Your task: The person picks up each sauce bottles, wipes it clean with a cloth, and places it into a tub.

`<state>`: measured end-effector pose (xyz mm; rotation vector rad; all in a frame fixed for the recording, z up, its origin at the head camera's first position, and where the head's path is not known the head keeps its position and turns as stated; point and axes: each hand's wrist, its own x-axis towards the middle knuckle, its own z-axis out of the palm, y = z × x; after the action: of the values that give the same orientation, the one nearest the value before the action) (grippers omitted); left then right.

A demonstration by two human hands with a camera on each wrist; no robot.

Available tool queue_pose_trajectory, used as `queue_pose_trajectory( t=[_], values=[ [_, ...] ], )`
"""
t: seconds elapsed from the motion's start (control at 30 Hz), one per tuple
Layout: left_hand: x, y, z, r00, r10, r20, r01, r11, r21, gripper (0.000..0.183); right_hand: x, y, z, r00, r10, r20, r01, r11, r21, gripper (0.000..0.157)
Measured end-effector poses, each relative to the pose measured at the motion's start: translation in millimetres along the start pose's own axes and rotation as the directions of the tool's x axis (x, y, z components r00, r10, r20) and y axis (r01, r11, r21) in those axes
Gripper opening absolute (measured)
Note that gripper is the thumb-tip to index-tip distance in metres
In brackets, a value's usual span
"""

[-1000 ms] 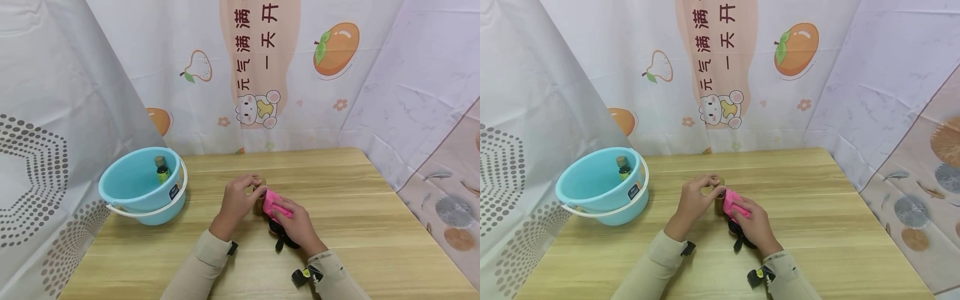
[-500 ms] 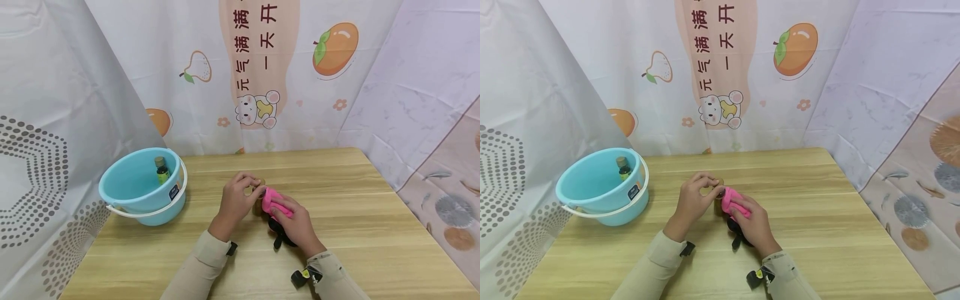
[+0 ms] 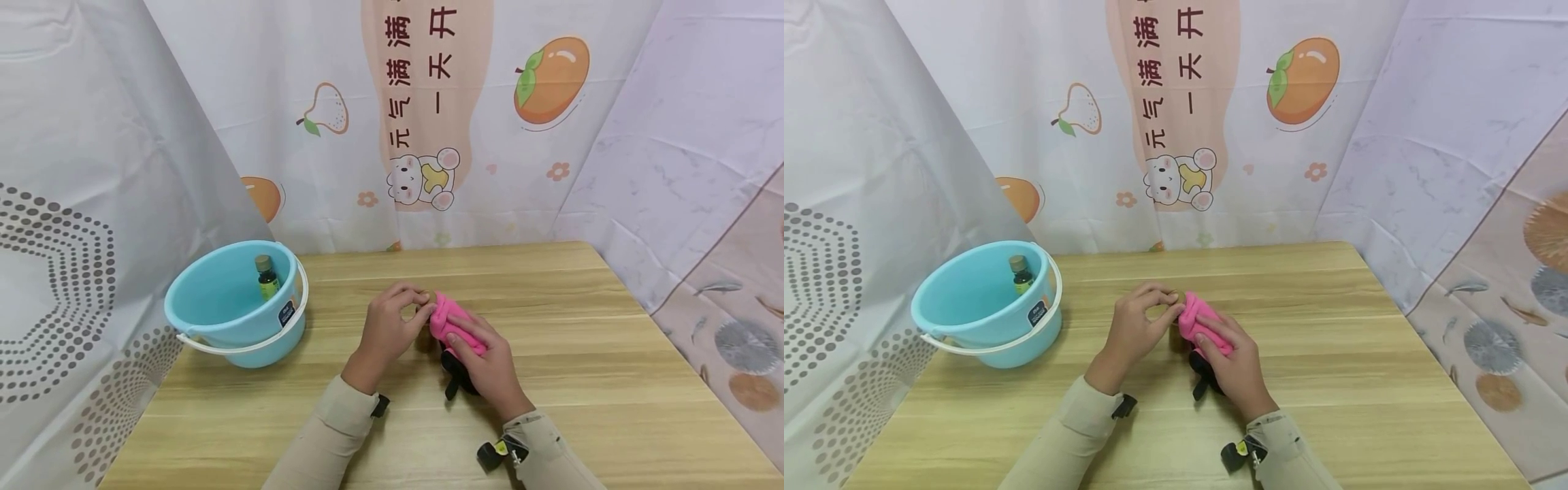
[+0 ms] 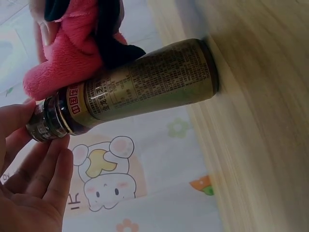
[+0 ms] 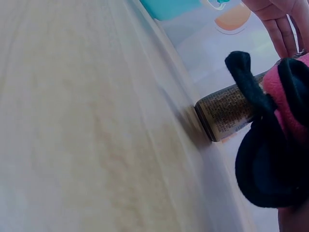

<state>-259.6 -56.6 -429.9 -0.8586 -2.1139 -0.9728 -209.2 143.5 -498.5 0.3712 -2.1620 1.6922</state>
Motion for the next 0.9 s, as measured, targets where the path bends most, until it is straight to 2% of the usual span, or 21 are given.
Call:
queue_pose_trajectory(
  t=[0.17,0.4,0.5,0.6,0.67,0.8,0.9],
  values=[
    [0.5,0.1,-0.1,1.0,0.008,0.017,-0.008,1.0,0.003,0.013,0.0,2.0,1.3,0.999,0.034,0.013,-0.034,0.999,-0.012,0.03],
    [0.4,1.3,-1.0,1.0,0.001,0.024,-0.001,1.0,0.006,0.013,0.5,6.1,1.0,0.99,0.128,0.059,-0.124,0.99,-0.07,0.033],
    [-0.2,1.3,-1.4,0.999,-0.011,0.032,0.011,1.0,-0.003,0.014,0.0,6.9,0.4,0.989,0.135,0.066,-0.129,0.987,-0.092,0.033],
    [-0.7,0.8,-0.9,0.998,-0.052,0.043,0.054,0.998,-0.032,0.018,0.2,5.9,0.0,0.985,0.159,0.07,-0.15,0.982,-0.118,0.033],
    [-0.6,0.9,-0.6,0.993,-0.104,0.055,0.107,0.992,-0.066,0.025,0.2,4.8,-0.2,0.982,0.175,0.072,-0.164,0.977,-0.137,0.034],
    [-0.2,1.1,-0.7,0.975,-0.209,0.072,0.217,0.965,-0.146,0.038,0.1,3.7,-0.9,0.976,0.201,0.083,-0.186,0.969,-0.163,0.034],
    [0.2,1.0,-0.8,0.966,-0.246,0.076,0.256,0.949,-0.184,0.038,0.8,3.4,-1.6,0.971,0.221,0.09,-0.203,0.963,-0.176,0.034]
  ],
)
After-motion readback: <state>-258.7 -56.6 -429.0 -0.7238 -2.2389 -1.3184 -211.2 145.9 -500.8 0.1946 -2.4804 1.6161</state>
